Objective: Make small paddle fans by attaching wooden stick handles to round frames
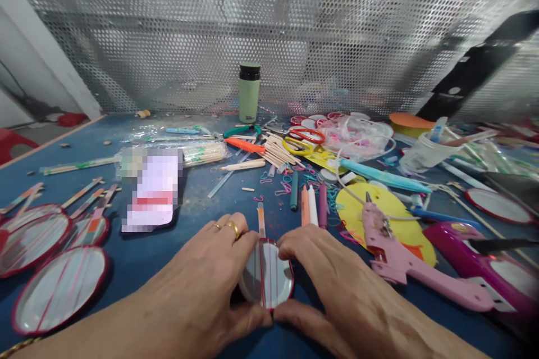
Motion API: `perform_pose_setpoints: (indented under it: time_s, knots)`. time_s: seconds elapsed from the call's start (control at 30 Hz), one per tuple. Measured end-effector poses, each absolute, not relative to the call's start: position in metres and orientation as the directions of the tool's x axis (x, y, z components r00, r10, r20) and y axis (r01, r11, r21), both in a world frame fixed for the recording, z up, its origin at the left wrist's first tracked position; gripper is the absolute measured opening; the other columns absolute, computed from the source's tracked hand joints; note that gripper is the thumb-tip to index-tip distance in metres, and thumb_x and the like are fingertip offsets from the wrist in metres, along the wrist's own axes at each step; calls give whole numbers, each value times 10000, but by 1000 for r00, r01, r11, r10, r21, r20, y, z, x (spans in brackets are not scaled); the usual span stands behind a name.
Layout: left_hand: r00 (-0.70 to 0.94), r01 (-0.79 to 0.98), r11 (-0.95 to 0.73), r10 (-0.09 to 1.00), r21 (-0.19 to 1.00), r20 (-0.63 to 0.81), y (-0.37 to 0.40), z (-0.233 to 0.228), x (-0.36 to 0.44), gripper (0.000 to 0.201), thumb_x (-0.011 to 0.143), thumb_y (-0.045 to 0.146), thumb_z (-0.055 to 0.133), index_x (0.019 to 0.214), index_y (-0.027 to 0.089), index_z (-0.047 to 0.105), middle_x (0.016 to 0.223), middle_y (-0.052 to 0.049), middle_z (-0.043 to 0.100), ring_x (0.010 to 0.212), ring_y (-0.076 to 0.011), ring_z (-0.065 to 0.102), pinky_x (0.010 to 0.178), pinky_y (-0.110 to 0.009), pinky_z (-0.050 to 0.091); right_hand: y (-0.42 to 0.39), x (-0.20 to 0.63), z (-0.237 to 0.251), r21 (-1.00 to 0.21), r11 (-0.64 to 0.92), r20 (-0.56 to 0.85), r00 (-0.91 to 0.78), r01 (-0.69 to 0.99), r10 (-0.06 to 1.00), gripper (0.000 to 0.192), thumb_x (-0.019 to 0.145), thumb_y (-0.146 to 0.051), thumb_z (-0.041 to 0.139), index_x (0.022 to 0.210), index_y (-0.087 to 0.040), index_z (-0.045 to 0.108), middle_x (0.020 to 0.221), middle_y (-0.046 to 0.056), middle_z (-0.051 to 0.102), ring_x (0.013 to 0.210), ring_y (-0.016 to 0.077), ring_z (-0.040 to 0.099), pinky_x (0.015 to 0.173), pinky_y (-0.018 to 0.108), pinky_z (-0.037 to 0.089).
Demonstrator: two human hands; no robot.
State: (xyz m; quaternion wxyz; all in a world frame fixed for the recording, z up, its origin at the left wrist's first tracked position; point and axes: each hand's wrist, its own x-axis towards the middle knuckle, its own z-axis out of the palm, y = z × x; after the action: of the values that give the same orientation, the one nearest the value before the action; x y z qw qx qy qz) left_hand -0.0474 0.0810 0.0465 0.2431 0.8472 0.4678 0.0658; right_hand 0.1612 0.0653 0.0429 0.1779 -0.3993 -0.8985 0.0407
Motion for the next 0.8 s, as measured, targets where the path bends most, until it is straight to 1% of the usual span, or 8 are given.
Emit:
perform_pose_setpoints:
  time_s: [0.13,0.23,0.43,0.57,0.7,0.8]
  knots:
    - [550,770,-437,824,465,-135,82,50,-46,359,799,369,681,1104,191,621,1117,-88,558,1055,-306,515,905,-489,445,67,161,45,-230,669,266,-615,707,742,301,819,-236,748,1062,-187,577,994,41,671,886,194,654,780,303,552]
    - [553,767,-443,824,465,-126,82,50,-46,351,814,415,677,1084,196,630,1107,-85,561,1037,-300,523,903,-488,448,67,161,44,-235,666,252,-617,708,745,278,840,-244,722,1072,-192,578,1000,43,676,896,191,657,778,295,559]
    - [555,763,-451,824,463,-111,81,50,-46,346,817,420,670,1077,195,629,1093,-87,563,1025,-302,531,859,-471,469,63,163,43,-237,666,275,-609,707,744,230,866,-267,690,1058,-187,591,989,60,681,880,202,665,762,307,563]
    - [556,768,-455,823,450,-116,81,52,-45,361,824,428,665,1092,189,626,1105,-95,568,1035,-301,529,875,-473,470,65,163,43,-230,675,280,-617,701,736,251,850,-257,709,1055,-178,587,986,61,679,886,205,664,760,304,559]
    - [558,772,-460,821,438,-121,80,52,-45,346,825,428,663,1070,186,634,1086,-94,579,1010,-292,539,869,-467,479,65,162,44,-198,683,288,-624,703,726,275,837,-258,724,1057,-195,572,996,43,679,915,191,660,754,285,556]
    - [551,781,-462,827,419,-115,79,52,-44,341,818,415,672,1063,182,638,1086,-97,583,1013,-296,540,879,-474,479,65,161,43,-197,678,297,-616,708,730,282,828,-255,732,1051,-203,568,995,35,677,917,185,655,764,283,553]
